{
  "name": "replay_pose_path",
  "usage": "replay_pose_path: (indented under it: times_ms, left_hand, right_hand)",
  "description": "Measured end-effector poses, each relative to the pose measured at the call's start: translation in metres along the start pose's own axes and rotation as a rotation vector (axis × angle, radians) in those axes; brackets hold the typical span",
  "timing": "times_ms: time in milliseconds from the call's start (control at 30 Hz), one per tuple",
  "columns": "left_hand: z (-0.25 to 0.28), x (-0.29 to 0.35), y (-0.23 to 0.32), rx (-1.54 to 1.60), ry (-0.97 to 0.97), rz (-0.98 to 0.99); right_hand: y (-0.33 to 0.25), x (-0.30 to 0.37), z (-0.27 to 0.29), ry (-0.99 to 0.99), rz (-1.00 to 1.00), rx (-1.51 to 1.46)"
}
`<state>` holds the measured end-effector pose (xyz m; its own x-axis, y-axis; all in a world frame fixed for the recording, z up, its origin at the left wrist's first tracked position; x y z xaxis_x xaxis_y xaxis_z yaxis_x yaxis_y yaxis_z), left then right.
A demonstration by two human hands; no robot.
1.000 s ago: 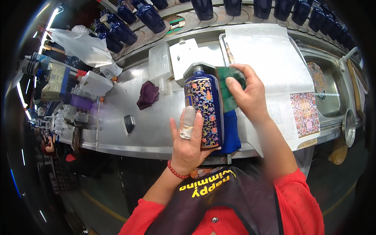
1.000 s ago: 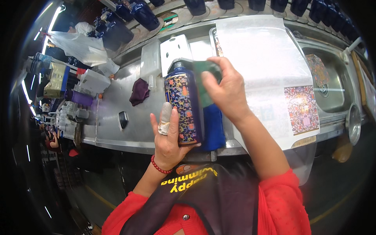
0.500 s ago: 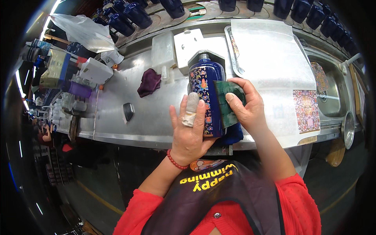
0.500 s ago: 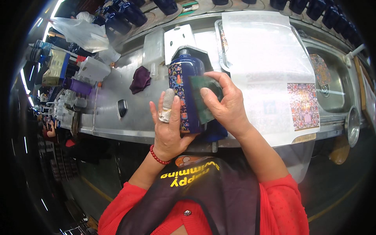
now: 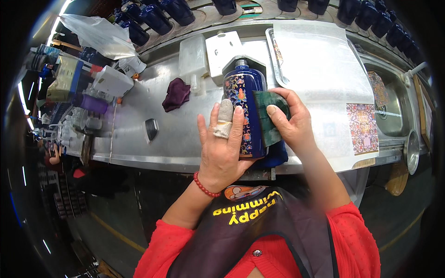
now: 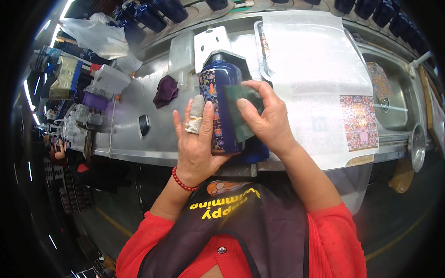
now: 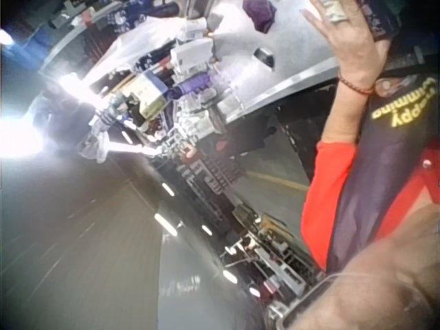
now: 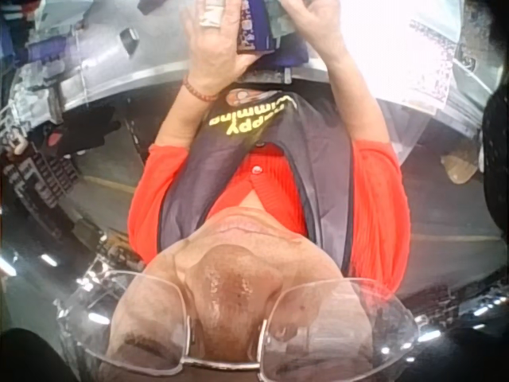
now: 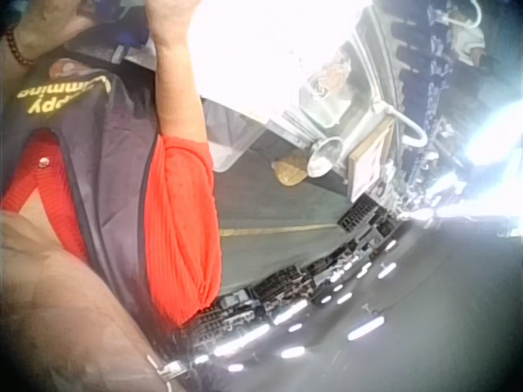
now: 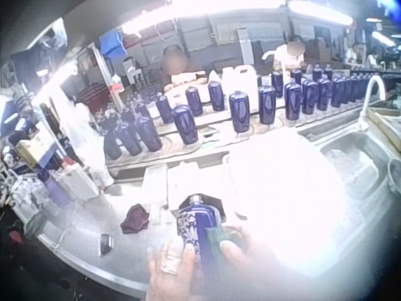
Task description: The person applies a decorative sticker to a blue cylindrical container, smoothing it with a green tool and adjusting placement by hand. The person rotates the container to align the sticker and continues smoothing the surface.
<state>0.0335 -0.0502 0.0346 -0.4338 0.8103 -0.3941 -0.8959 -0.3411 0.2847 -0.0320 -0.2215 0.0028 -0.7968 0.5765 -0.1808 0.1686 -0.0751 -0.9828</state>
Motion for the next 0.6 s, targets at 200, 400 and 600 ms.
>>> replay_pose_path:
  times_ms: [200,400,600]
  left_hand:
    - [0.005,-0.005,0.007,-0.067,-0.035,-0.028]
    - [0.007,-0.008,0.011,-0.119,-0.131,-0.005]
    - [0.01,-0.019,0.007,0.028,-0.141,-0.025]
  right_hand:
    - [0.002,0.0,0.0,0.002,0.015,-0.009]
    - [0.003,0.001,0.0,0.001,0.004,0.021]
    - [0.006,0.001,0.001,-0.009,0.016,0.042]
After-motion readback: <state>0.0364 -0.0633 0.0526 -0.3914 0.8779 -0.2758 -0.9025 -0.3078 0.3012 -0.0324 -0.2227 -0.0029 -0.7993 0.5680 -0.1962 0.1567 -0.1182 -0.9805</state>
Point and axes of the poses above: each hand's wrist, its own x-axis away from the middle knuckle, its own z-axis out of the back of the hand, y = z × x, the point moved 5 cm from there along -x, towards the middle knuckle, and after that the axes turned 2 degrees about z, right-handed, at the moved point
